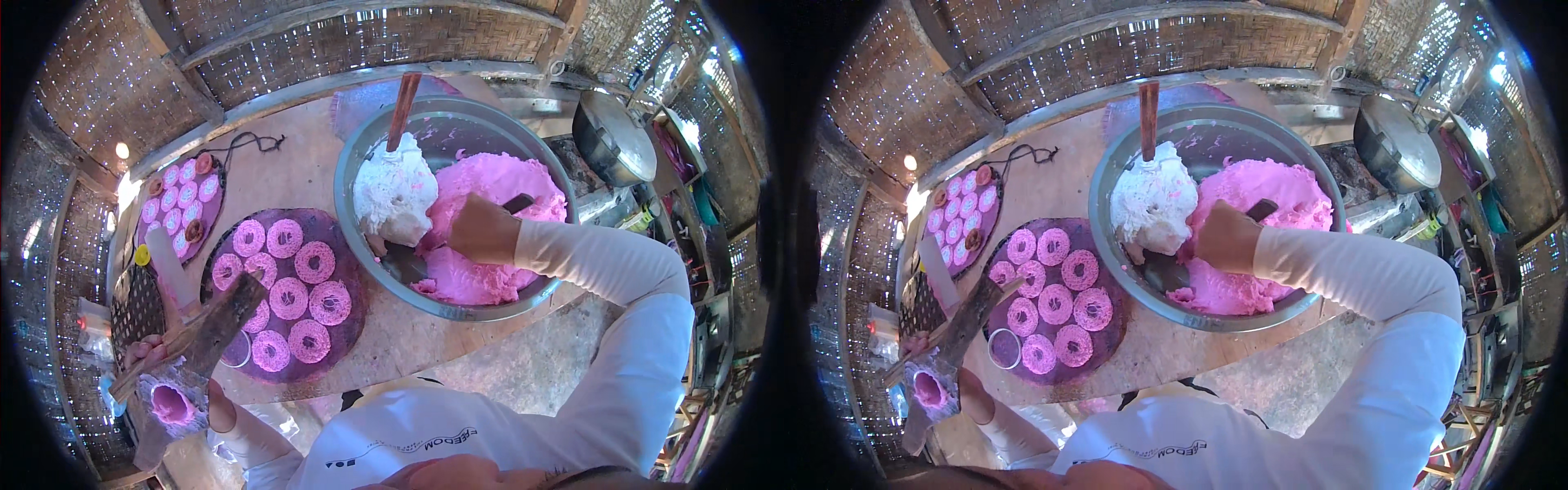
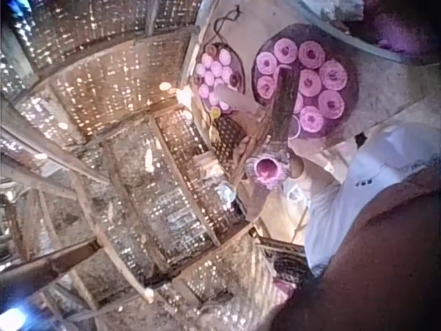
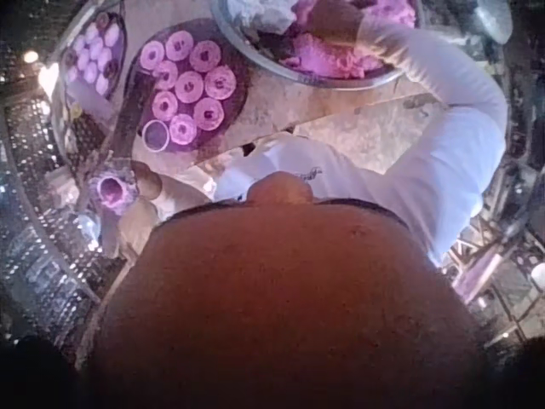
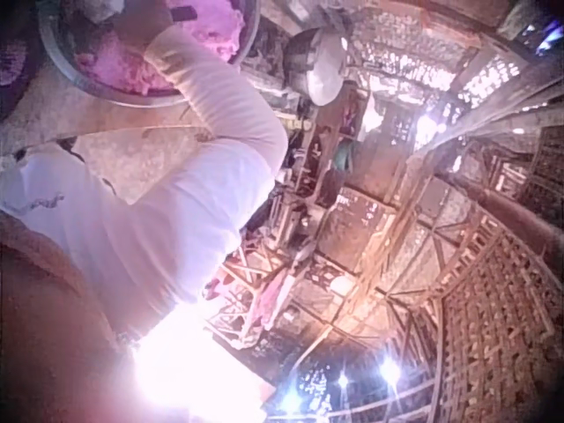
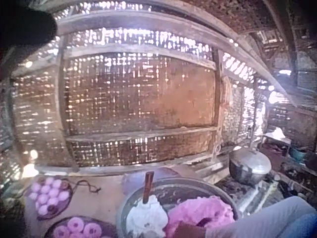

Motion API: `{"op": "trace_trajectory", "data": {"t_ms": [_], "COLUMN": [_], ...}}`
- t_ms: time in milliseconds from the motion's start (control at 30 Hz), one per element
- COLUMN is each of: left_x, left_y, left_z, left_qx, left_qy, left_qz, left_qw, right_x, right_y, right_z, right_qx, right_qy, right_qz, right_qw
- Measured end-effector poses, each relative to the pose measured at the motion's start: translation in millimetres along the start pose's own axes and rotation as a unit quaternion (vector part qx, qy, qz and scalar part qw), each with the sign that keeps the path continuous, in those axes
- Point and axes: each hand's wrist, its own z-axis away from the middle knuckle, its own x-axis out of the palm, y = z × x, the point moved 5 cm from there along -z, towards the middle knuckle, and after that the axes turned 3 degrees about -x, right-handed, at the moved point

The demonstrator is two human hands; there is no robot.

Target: The person scoops pink and white dough into a wooden mold, presses it down, and flips the mold to release the shaped cakes onto a tray. They repeat this process for multiple units, arranging the finished cakes on a woven tray and covering them with a cloth.

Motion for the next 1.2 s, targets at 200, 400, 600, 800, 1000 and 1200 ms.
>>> {"op": "trace_trajectory", "data": {"t_ms": [200,400,600,800,1000,1200], "left_x": [-37.3,-33.7,-16.9,45.7,129.1,88.2], "left_y": [-23.6,-36.9,-123.5,-119.8,-81.7,-14.2], "left_z": [3.5,8.1,25.9,10.5,12.4,-21.4], "left_qx": [0.018,0.014,-0.161,-0.309,-0.078,-0.097], "left_qy": [0.026,0.011,-0.103,-0.494,-0.470,-0.435], "left_qz": [-0.088,-0.134,0.070,0.138,0.397,0.163], "left_qw": [0.996,0.991,0.979,0.801,0.785,0.880], "right_x": [-1.5,-4.1,-24.6,-111.5,-139.6,-150.4], "right_y": [-19.7,-43.4,-38.7,-35.9,-64.1,-89.5], "right_z": [19.6,32.7,83.3,122.7,106.0,56.2], "right_qx": [0.025,0.117,0.232,0.313,0.206,0.121], "right_qy": [-0.051,-0.069,0.011,0.108,0.191,0.123], "right_qz": [-0.102,-0.255,-0.417,-0.512,-0.773,-0.795], "right_qw": [0.993,0.957,0.879,0.793,0.569,0.581]}}
